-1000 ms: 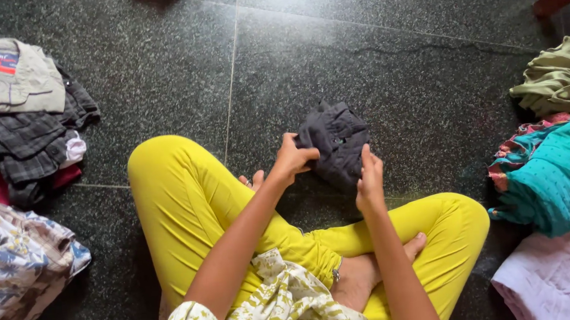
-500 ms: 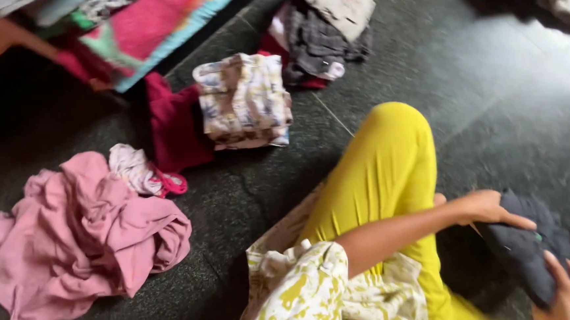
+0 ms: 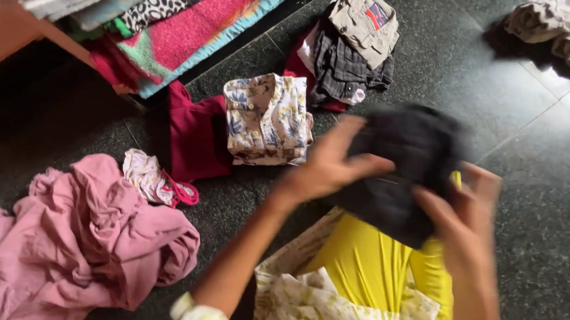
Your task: Folding several shirts and items of laundry while sitting cross-legged on the floor.
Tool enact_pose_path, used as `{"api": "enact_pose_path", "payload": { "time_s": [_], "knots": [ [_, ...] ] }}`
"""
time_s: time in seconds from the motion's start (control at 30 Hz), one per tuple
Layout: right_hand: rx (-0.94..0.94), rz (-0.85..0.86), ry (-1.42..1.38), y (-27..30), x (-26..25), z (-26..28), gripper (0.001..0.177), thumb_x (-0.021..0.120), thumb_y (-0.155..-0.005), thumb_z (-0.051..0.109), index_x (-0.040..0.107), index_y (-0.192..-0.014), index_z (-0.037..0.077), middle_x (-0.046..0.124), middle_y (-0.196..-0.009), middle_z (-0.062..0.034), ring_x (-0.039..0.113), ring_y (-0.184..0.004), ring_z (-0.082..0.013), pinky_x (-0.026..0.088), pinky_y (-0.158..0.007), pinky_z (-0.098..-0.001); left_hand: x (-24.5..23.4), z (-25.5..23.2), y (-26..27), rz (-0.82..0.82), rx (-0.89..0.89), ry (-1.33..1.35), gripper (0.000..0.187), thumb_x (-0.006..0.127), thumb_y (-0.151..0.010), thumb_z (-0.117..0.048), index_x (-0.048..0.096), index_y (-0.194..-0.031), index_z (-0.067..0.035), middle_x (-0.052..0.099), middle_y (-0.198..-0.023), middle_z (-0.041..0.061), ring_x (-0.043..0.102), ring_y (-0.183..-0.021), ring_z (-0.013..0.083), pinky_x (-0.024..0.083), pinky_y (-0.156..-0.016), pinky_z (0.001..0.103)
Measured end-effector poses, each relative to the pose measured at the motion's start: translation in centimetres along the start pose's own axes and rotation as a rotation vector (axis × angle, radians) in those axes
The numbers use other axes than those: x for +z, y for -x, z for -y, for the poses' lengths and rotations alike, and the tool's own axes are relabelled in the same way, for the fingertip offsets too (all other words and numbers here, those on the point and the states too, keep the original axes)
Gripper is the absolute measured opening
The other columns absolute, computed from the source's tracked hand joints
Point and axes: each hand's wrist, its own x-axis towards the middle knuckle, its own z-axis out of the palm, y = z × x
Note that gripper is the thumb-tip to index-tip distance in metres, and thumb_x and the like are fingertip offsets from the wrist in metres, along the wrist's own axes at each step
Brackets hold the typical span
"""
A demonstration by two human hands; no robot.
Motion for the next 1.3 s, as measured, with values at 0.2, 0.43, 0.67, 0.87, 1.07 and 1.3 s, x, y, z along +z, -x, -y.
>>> {"api": "enact_pose_path", "payload": {
  "time_s": [0.2,0.43,0.67,0.87,1.07,1.3],
  "knots": [
    [-0.123,0.378,0.089,-5.4,18.1,-1.6,0.061,0.072,-0.097,0.007,0.030,-0.142,0.011,0.055,-0.139,-0.0135,0.062,-0.124,-0.0197,0.058,-0.098,-0.0343,-13.4,4.6,4.3,-0.588,-0.013,-0.054,0.044,0.072,-0.098,-0.027,0.062,-0.132,0.000,0.072,-0.123,0.008,0.065,-0.113,0.0156,0.050,-0.103,0.029],
    [-0.292,0.363,0.210,-13.0,22.1,-14.4,0.057,0.072,-0.101,0.009,0.033,-0.143,0.009,0.068,-0.127,-0.0161,0.070,-0.111,-0.0172,0.058,-0.090,-0.0289,-19.5,21.0,0.6,-0.780,-0.179,-0.188,0.044,0.068,-0.101,-0.029,0.059,-0.131,0.002,0.072,-0.119,0.018,0.067,-0.109,0.0214,0.051,-0.093,0.033],
    [-0.156,0.420,0.280,-12.6,20.3,-13.9,0.048,0.071,-0.098,0.010,0.046,-0.138,0.010,0.068,-0.129,-0.0146,0.067,-0.085,-0.0121,0.057,-0.071,-0.0257,-17.1,17.7,1.3,-0.922,-0.200,-0.381,0.041,0.065,-0.104,-0.032,0.056,-0.132,-0.004,0.071,-0.114,0.025,0.071,-0.106,0.0383,0.053,-0.090,0.041],
    [-0.233,0.357,0.305,-12.4,20.0,-13.0,0.040,0.075,-0.097,0.014,0.053,-0.130,0.006,0.065,-0.122,-0.0084,0.065,-0.089,-0.0060,0.057,-0.069,-0.0234,-15.7,15.6,1.6,-0.900,-0.103,-0.605,0.039,0.059,-0.109,-0.025,0.048,-0.140,-0.004,0.067,-0.125,0.025,0.066,-0.115,0.0426,0.051,-0.095,0.045],
    [-0.213,0.272,0.326,-12.9,19.5,-12.9,0.032,0.072,-0.099,0.015,0.059,-0.126,0.005,0.063,-0.108,-0.0062,0.058,-0.078,-0.0065,0.048,-0.063,-0.0219,-13.0,6.4,-0.1,-0.776,-0.091,-1.113,0.050,0.043,-0.114,-0.036,0.039,-0.160,-0.017,0.040,-0.163,0.017,0.042,-0.150,0.0367,0.029,-0.120,0.062],
    [-0.009,0.060,0.030,-15.8,15.8,-14.3,0.023,0.054,-0.107,0.026,0.054,-0.121,0.008,0.065,-0.104,-0.0039,0.067,-0.074,-0.0086,0.054,-0.059,-0.0242,-11.6,11.2,-2.8,-0.535,-0.141,-1.201,0.063,0.045,-0.104,-0.060,0.041,-0.159,-0.031,0.029,-0.168,0.011,0.025,-0.155,0.0402,0.015,-0.116,0.076]
  ]
}}
